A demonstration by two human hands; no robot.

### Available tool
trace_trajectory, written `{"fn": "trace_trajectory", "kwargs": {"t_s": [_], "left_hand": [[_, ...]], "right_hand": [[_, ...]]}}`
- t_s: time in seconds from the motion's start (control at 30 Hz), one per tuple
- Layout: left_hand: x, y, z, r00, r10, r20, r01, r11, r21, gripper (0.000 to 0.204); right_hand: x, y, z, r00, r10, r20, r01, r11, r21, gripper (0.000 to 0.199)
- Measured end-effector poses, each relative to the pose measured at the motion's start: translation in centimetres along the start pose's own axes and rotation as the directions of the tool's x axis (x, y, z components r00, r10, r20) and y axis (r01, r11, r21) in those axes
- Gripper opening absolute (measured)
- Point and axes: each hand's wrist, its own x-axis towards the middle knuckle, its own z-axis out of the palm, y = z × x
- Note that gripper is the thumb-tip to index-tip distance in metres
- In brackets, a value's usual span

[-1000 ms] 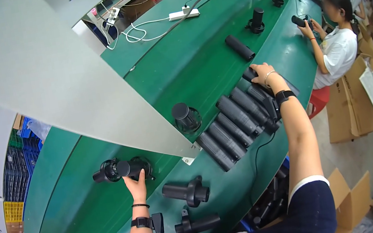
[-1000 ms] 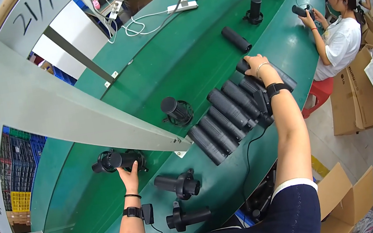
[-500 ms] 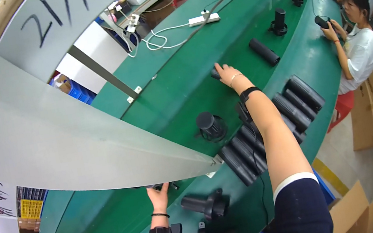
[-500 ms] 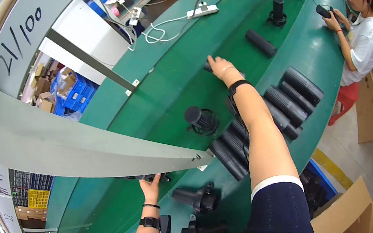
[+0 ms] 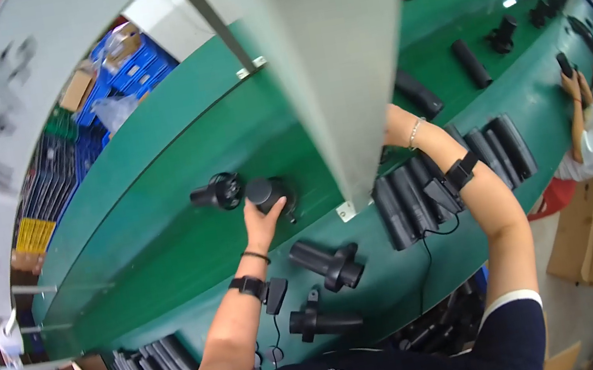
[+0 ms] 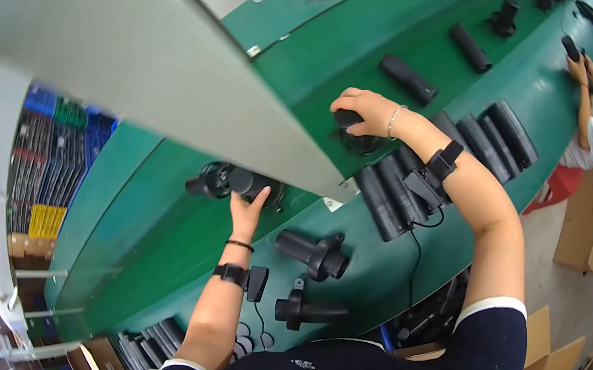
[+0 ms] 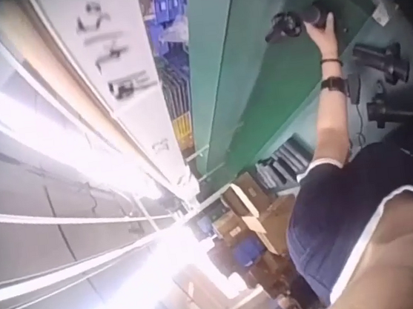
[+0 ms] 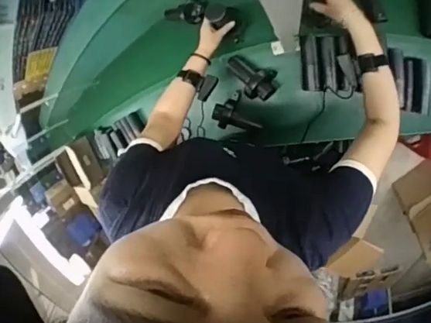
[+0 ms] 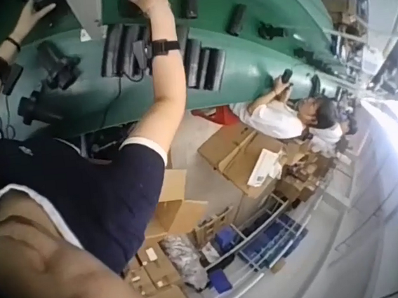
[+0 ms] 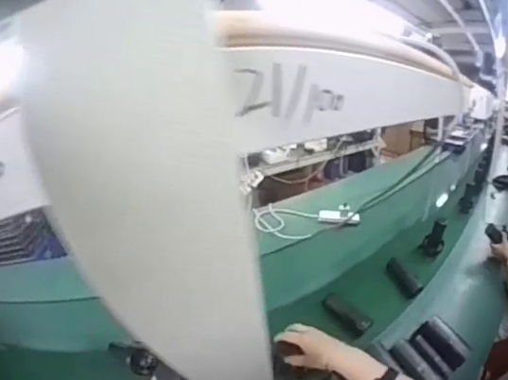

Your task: The person takes a microphone and a shock mount from a box, fits the microphone into the mount, and presses them together. They snap a cap onto the microphone and place the assembled unit on a shelf.

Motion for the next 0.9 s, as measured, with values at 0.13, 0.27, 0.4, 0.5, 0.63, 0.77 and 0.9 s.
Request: {"fn": "trace_trajectory", "kwargs": {"t_s": [0.13, 0.27, 0.4, 0.5, 0.63, 0.77, 0.9], "left_hand": [[0.6, -0.1, -0.2, 1.0, 0.015, 0.01, -0.016, 0.985, 0.174, 0.043], [0.6, -0.2, -1.4, 1.0, 0.003, -0.012, -0.006, 0.973, -0.232, 0.043], [1.2, -1.3, 1.3, 0.999, 0.016, 0.03, -0.01, 0.976, -0.216, 0.055], [2.6, -2.4, 1.4, 0.999, 0.046, 0.017, -0.043, 0.986, -0.159, 0.057], [1.4, 0.8, -1.7, 0.959, 0.281, -0.023, -0.226, 0.816, 0.532, 0.081], [3.1, -0.3, -0.4, 0.902, 0.155, -0.402, 0.11, 0.819, 0.563, 0.076], [3.7, -1.3, -2.6, 0.928, -0.023, -0.373, 0.275, 0.716, 0.641, 0.079]], "right_hand": [[3.3, -0.1, 2.7, 0.991, -0.038, -0.125, 0.069, 0.964, 0.255, 0.048], [8.1, -4.5, 4.6, 0.976, -0.166, -0.144, 0.178, 0.982, 0.071, 0.047], [6.7, -3.2, 5.6, 0.997, 0.016, -0.078, -0.017, 1.0, -0.003, 0.052], [5.8, -2.8, 6.0, 0.964, -0.067, -0.258, 0.045, 0.995, -0.092, 0.057], [0.7, -13.1, -0.7, 0.854, 0.45, -0.262, -0.447, 0.891, 0.075, 0.037], [-11.2, -9.2, 1.8, 0.634, 0.466, -0.617, -0.348, 0.885, 0.31, 0.018], [-16.1, -14.0, 10.4, 0.725, 0.643, -0.246, -0.504, 0.739, 0.446, 0.014]]}}
